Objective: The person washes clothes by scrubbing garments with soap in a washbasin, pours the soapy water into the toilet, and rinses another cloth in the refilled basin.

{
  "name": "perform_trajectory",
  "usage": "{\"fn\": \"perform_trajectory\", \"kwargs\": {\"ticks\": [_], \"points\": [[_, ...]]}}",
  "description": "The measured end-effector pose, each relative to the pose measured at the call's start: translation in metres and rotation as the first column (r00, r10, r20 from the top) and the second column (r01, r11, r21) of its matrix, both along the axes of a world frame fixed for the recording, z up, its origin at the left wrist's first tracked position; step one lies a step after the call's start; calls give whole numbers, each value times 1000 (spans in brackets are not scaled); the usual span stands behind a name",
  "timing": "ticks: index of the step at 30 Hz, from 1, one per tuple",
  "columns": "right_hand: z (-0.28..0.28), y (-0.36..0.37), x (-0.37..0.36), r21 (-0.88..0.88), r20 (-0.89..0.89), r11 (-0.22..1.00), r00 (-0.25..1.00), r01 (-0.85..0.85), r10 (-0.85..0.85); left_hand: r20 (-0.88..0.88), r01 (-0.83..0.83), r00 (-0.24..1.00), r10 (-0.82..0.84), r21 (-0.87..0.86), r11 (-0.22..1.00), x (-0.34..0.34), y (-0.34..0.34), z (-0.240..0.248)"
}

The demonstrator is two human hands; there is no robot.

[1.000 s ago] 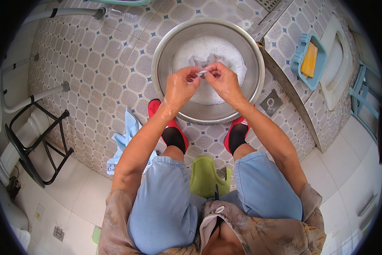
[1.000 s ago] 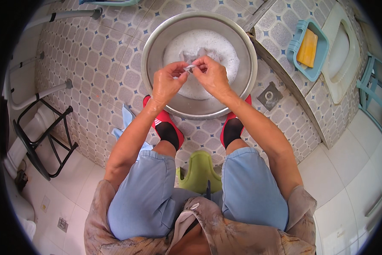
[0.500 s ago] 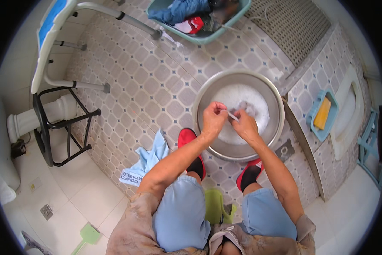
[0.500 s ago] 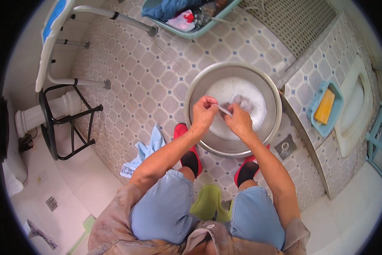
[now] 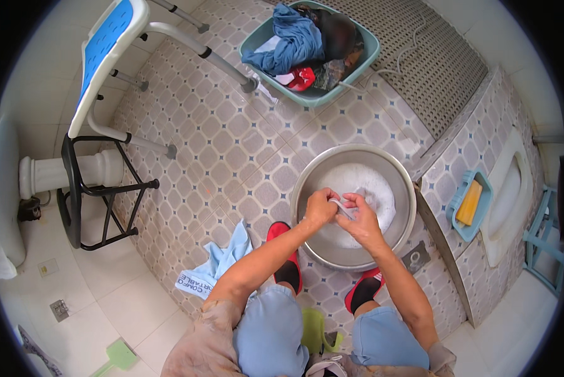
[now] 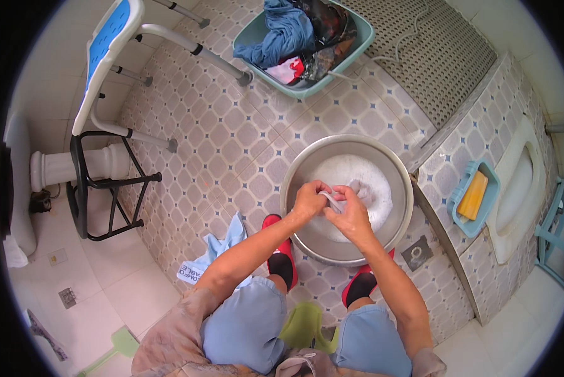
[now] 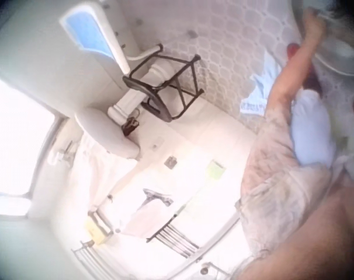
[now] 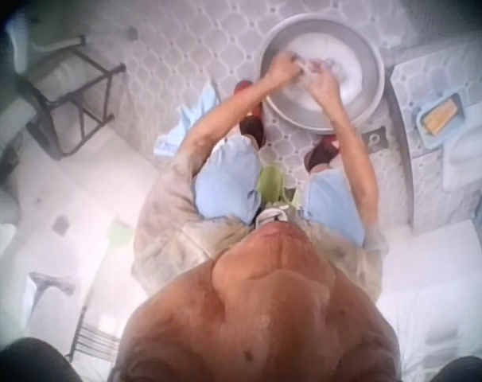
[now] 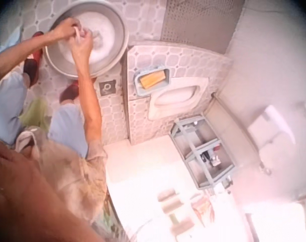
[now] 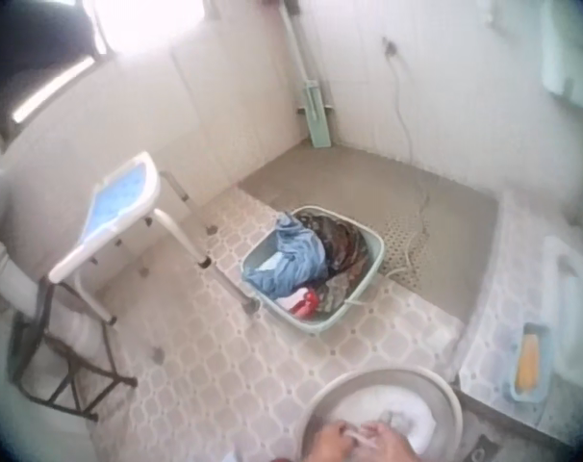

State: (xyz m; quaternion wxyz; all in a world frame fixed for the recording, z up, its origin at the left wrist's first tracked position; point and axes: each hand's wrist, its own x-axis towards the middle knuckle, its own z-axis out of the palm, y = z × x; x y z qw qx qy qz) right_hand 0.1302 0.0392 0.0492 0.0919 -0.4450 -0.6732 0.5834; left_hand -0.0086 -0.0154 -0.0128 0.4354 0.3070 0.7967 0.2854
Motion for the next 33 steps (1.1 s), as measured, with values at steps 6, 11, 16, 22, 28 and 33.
{"fn": "perform_trajectory", "kwargs": {"ticks": [6, 11, 16, 22, 28, 33], "points": [[-75, 17, 24, 428, 195, 903, 973, 32, -127, 698, -167, 716, 25, 136, 976, 29, 7, 30], [-38, 11, 5, -579, -187, 758, 857, 299, -481, -106, 116, 989, -105, 103, 988, 4, -8, 4], [-32, -5, 5, -549, -377, 834, 875, 53, -303, -198, 218, 958, -207, 39, 975, 3, 1, -16], [-71, 21, 36, 129, 187, 991, 981, 30, -54, 861, -130, 501, 85, -23, 991, 27, 17, 39], [-26, 24, 14, -629, -342, 776, 879, 49, -333, 958, -202, 270, 93, -38, 979, -24, 8, 26], [16, 26, 4, -866, -496, 426, 565, -262, -660, 960, -362, 158, 232, -162, 918, 5, 16, 26]]}}
